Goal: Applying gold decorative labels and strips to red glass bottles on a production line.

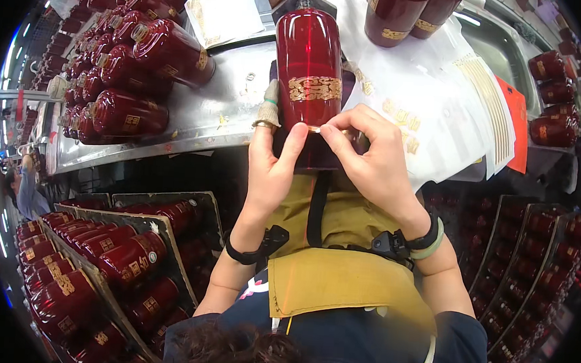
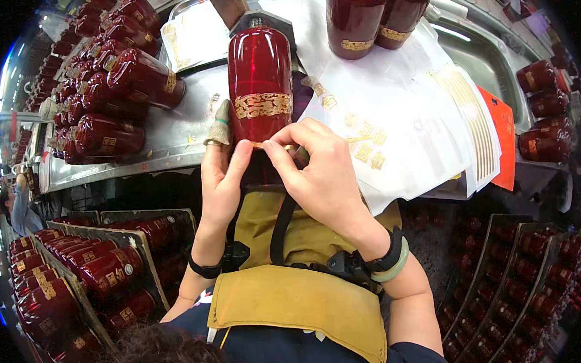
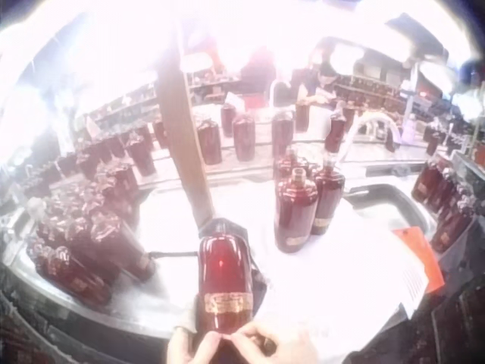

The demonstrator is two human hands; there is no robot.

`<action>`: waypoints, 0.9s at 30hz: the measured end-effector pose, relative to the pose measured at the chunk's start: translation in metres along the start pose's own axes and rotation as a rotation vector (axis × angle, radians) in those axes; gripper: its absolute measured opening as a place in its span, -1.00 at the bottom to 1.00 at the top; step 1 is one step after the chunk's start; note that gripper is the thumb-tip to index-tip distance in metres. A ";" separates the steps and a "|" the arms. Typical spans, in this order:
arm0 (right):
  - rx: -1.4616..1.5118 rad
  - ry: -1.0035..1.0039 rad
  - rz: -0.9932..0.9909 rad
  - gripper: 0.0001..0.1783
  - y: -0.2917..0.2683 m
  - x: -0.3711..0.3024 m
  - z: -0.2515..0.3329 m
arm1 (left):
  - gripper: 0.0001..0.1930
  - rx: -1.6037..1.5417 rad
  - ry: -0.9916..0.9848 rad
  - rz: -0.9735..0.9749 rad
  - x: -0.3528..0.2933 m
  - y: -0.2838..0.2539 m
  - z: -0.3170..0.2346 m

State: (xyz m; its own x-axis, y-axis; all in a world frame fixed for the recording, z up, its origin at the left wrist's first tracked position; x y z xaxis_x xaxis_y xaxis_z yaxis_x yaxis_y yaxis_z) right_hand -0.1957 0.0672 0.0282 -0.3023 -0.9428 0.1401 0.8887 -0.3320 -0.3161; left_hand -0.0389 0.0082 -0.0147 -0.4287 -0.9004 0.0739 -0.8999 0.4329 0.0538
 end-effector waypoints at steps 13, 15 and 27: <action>0.033 0.097 -0.048 -0.79 0.000 0.000 -0.020 | -0.33 -0.089 -0.014 -0.039 0.002 0.002 0.005; 0.032 0.111 -0.043 -0.79 0.001 0.000 -0.020 | -0.33 -0.068 -0.017 -0.045 0.001 0.002 0.004; 0.031 0.125 -0.038 -0.81 0.001 0.001 -0.020 | -0.33 -0.096 -0.043 -0.042 0.001 0.002 0.008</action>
State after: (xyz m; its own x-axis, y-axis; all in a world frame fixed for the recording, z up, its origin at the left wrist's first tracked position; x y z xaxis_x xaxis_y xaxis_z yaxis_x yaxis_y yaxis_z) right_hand -0.2022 0.0653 0.0089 -0.3743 -0.9267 0.0332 0.8857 -0.3679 -0.2833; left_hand -0.0421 0.0082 -0.0227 -0.3959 -0.9179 0.0273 -0.9060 0.3953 0.1511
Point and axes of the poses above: each hand's wrist, its own x-axis towards the middle knuckle, its own y-axis out of the palm, z = x × y, the point moved 5 cm from there along x, towards the middle knuckle, and after that the axes turned 1 degree about x, right-handed, at the moved point
